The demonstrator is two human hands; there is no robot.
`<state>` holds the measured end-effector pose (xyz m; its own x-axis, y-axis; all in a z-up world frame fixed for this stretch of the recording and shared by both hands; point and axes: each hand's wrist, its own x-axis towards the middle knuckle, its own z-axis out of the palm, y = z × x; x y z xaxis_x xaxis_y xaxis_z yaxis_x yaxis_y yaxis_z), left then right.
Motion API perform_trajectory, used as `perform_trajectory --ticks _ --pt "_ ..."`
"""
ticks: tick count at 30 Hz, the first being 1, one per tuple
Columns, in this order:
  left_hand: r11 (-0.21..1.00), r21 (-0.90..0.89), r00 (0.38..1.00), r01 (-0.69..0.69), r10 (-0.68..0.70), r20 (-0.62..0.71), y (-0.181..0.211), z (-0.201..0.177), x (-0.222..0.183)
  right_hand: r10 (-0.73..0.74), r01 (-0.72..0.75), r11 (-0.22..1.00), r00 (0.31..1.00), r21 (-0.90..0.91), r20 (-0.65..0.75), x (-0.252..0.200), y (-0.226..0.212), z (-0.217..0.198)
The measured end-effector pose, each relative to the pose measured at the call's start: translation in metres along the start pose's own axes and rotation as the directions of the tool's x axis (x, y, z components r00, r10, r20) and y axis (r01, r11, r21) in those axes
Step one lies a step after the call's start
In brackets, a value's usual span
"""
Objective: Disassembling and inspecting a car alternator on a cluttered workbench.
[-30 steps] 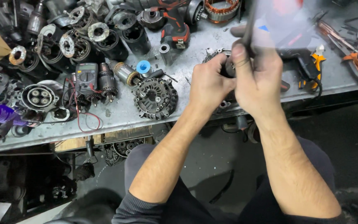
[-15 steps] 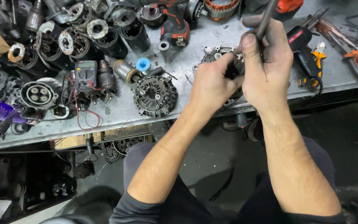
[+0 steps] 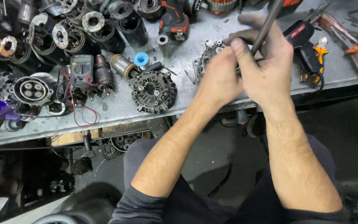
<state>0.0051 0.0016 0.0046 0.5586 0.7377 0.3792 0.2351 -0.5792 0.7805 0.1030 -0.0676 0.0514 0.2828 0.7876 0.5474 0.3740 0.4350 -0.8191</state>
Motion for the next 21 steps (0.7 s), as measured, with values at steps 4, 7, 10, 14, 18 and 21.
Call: perform_trajectory --ticks 4,7,10,14,18,21 --pt "0.959 -0.223 0.975 -0.172 0.199 0.103 -0.008 0.004 -0.010 -0.003 -0.001 0.995 0.999 -0.098 -0.035 0.005 -0.014 0.005" --pt "0.995 -0.091 0.945 0.045 -0.013 0.326 0.016 -0.029 -0.018 0.002 0.004 0.996 0.998 0.088 -0.070 0.001 0.013 0.000" --pt "0.940 0.265 0.972 -0.213 0.176 0.156 0.011 -0.027 -0.025 0.112 -0.063 0.944 0.985 0.324 -0.133 -0.002 0.016 -0.008" --pt "0.855 0.485 0.978 -0.184 0.209 0.003 0.009 -0.019 -0.021 0.164 -0.051 0.883 0.965 0.466 -0.206 0.001 0.004 -0.030" --pt "0.800 0.587 0.987 -0.126 0.042 0.154 0.022 -0.023 -0.016 0.264 -0.114 0.841 0.940 0.528 -0.218 -0.004 -0.014 -0.051" --pt "0.701 0.673 0.971 -0.237 0.147 0.189 0.019 -0.015 -0.016 0.364 -0.211 0.799 0.915 0.564 -0.174 -0.008 -0.008 -0.070"
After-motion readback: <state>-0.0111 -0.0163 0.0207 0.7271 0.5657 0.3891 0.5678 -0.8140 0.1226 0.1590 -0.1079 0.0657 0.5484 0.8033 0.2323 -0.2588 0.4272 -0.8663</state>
